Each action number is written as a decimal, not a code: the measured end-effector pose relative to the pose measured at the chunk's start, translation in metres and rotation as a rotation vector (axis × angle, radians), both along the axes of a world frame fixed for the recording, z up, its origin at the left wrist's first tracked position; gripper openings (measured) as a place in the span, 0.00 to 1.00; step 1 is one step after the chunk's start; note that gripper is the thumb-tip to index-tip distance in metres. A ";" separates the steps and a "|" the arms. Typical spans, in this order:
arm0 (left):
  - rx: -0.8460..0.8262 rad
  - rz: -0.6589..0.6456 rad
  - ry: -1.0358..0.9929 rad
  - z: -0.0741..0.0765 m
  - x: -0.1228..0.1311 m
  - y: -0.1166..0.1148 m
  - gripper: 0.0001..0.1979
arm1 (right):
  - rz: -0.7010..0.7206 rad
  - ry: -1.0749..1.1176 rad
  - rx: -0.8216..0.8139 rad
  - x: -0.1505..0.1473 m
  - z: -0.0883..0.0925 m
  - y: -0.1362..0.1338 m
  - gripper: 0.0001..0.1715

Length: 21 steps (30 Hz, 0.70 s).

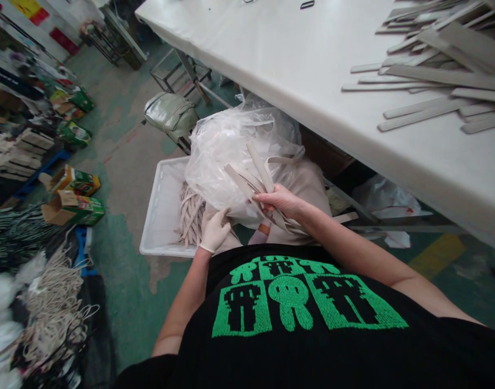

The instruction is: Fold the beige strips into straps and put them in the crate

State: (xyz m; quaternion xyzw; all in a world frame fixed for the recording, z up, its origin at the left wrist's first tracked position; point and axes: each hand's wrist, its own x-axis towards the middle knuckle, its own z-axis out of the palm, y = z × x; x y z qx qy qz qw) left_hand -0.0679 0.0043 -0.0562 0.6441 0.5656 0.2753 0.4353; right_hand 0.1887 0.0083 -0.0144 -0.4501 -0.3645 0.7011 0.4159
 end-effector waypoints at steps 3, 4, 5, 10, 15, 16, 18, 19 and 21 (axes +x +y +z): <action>0.015 -0.018 0.042 0.017 -0.007 0.010 0.14 | 0.035 -0.049 0.029 0.004 0.003 -0.002 0.19; 0.023 0.003 -0.017 0.024 -0.004 0.011 0.15 | 0.050 -0.059 0.036 0.005 0.003 -0.002 0.19; 0.016 0.015 -0.092 0.031 0.001 0.012 0.18 | 0.065 -0.066 0.043 0.005 0.004 -0.003 0.19; -0.225 -0.091 -0.298 0.039 0.050 0.006 0.17 | 0.060 -0.107 0.034 0.003 0.003 0.000 0.14; -0.410 -0.049 -0.394 0.023 0.066 -0.011 0.17 | -0.064 -0.143 0.060 0.012 0.008 0.006 0.15; -0.438 -0.067 -0.408 0.022 0.063 -0.014 0.20 | -0.091 -0.151 0.064 0.015 0.010 0.008 0.15; -0.481 -0.113 -0.425 0.024 0.057 -0.018 0.24 | -0.121 -0.168 0.072 0.018 0.012 0.010 0.14; -0.499 -0.134 -0.426 0.026 0.055 -0.019 0.25 | -0.128 -0.176 0.078 0.019 0.013 0.011 0.14; -0.553 -0.174 -0.411 0.029 0.052 -0.018 0.27 | -0.135 -0.185 0.090 0.018 0.013 0.012 0.12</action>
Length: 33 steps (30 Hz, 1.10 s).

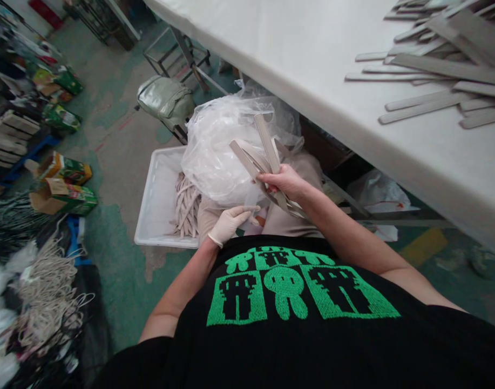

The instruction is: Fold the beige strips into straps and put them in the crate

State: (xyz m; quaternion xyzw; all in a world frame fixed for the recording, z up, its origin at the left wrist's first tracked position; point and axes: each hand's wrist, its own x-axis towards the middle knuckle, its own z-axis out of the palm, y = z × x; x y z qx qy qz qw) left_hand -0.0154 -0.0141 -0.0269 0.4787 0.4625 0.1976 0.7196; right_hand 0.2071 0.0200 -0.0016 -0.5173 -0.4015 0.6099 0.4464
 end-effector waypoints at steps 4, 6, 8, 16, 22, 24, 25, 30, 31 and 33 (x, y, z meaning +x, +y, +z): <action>-0.065 -0.113 0.055 0.003 0.006 0.004 0.22 | -0.009 0.019 0.032 -0.006 -0.002 -0.001 0.12; -0.057 -0.156 0.095 0.001 0.010 0.005 0.19 | -0.004 0.019 0.033 -0.009 -0.001 -0.002 0.12; -0.061 -0.163 0.128 -0.001 0.013 0.004 0.18 | -0.021 -0.001 0.020 -0.010 0.001 -0.003 0.12; -0.320 0.295 -0.197 0.006 0.034 0.011 0.18 | -0.257 -0.077 0.040 0.039 0.020 -0.050 0.15; -0.412 0.453 -0.337 0.012 0.065 0.016 0.17 | -0.346 -0.194 -0.137 0.071 0.026 -0.134 0.22; -0.422 0.483 -0.333 0.012 0.074 0.014 0.16 | -0.377 -0.225 -0.182 0.072 0.025 -0.156 0.25; -0.430 0.495 -0.329 0.012 0.079 0.014 0.15 | -0.392 -0.234 -0.200 0.071 0.024 -0.164 0.26; -0.454 0.511 -0.315 0.015 0.094 0.012 0.10 | -0.328 -0.203 -0.262 0.064 0.024 -0.181 0.29; -0.456 0.510 -0.308 0.015 0.096 0.012 0.10 | -0.295 -0.192 -0.260 0.063 0.024 -0.180 0.28; -0.456 0.500 -0.300 0.015 0.098 0.011 0.10 | -0.230 -0.180 -0.244 0.060 0.024 -0.177 0.27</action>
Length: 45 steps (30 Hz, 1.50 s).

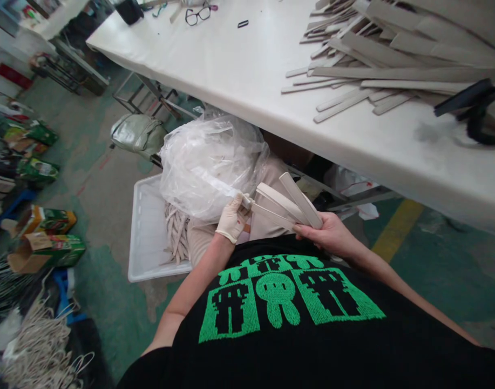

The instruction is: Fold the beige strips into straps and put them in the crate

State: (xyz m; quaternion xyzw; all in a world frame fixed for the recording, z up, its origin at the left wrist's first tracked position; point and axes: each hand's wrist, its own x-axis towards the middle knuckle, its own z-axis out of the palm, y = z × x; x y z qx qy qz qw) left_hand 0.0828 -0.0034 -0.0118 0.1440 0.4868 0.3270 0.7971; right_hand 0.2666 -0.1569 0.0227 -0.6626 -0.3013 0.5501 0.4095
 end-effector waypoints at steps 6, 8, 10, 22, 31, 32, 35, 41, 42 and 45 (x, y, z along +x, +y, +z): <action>0.017 -0.029 0.008 -0.004 -0.002 -0.001 0.12 | 0.049 -0.053 0.060 -0.005 -0.007 0.007 0.22; 0.014 -0.037 0.028 -0.005 -0.004 -0.001 0.13 | 0.051 -0.075 0.071 -0.005 -0.011 0.007 0.21; 0.019 -0.053 0.047 -0.006 -0.004 -0.003 0.13 | 0.048 -0.096 0.078 -0.005 -0.016 0.009 0.20; 0.330 -0.083 0.012 0.009 -0.013 -0.018 0.18 | 0.123 -0.081 0.213 -0.011 -0.011 0.032 0.18; 0.488 -0.162 0.106 0.017 -0.028 -0.033 0.16 | 0.173 -0.131 0.313 -0.031 -0.004 0.052 0.19; 0.507 -0.129 0.141 0.023 -0.033 -0.030 0.16 | 0.210 -0.115 0.319 -0.035 0.000 0.059 0.18; 0.577 0.045 0.279 0.046 -0.066 -0.018 0.14 | 0.365 -0.100 0.325 -0.049 0.017 0.077 0.16; 0.965 0.427 0.474 0.090 -0.162 -0.036 0.12 | 0.709 -0.008 0.355 -0.094 0.043 0.103 0.13; 1.014 0.485 0.508 0.091 -0.173 -0.044 0.12 | 0.760 0.026 0.350 -0.103 0.044 0.105 0.13; 0.944 0.614 0.579 0.078 -0.195 -0.066 0.14 | 0.856 0.060 0.316 -0.123 0.041 0.109 0.16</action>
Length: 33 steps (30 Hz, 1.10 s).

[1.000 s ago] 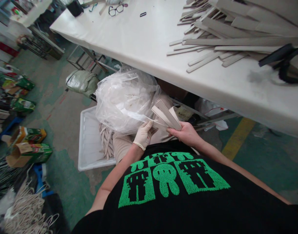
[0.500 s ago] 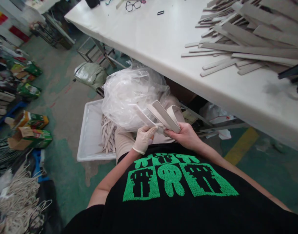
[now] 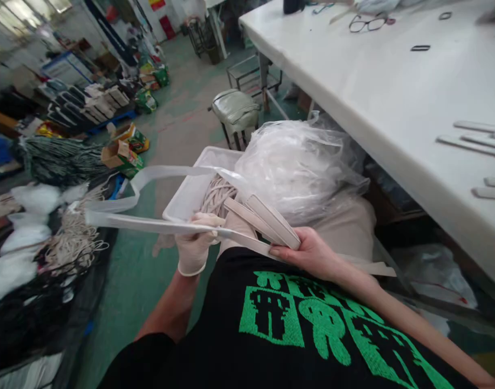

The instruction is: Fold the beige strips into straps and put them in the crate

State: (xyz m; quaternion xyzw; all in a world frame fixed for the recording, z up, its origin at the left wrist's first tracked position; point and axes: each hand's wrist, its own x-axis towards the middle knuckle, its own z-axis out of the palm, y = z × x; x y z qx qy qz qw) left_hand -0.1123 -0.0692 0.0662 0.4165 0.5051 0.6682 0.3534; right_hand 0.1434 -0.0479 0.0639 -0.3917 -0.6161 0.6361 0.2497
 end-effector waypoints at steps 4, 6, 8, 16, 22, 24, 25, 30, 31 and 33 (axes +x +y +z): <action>-0.266 0.072 -0.208 -0.040 -0.006 -0.013 0.17 | -0.015 -0.121 0.023 -0.010 -0.015 0.004 0.16; -0.358 0.058 -0.346 -0.059 -0.003 -0.015 0.17 | -0.009 -0.181 0.051 -0.013 -0.024 0.007 0.16; -0.419 0.029 -0.478 -0.073 0.005 -0.015 0.18 | 0.003 -0.230 0.088 -0.019 -0.034 0.011 0.15; -0.474 -0.131 -0.621 -0.095 0.027 -0.003 0.17 | -0.007 -0.277 -0.004 -0.036 -0.062 0.022 0.20; -0.482 -0.150 -0.607 -0.099 0.030 -0.001 0.18 | 0.010 -0.289 -0.046 -0.029 -0.066 0.021 0.21; -0.497 -0.231 -0.552 -0.098 0.036 0.000 0.18 | -0.018 -0.278 -0.023 -0.033 -0.066 0.022 0.21; -0.487 -0.238 -0.524 -0.097 0.037 0.001 0.18 | -0.028 -0.269 -0.027 -0.034 -0.066 0.023 0.21; -0.375 -0.104 -0.548 -0.091 0.027 0.006 0.19 | -0.050 -0.300 -0.116 -0.020 -0.060 0.020 0.22; -0.379 -0.103 -0.558 -0.090 0.027 0.005 0.19 | -0.064 -0.306 -0.120 -0.018 -0.060 0.018 0.22; -0.426 -0.170 -0.537 -0.090 0.033 0.001 0.19 | -0.094 -0.298 -0.104 -0.019 -0.061 0.015 0.23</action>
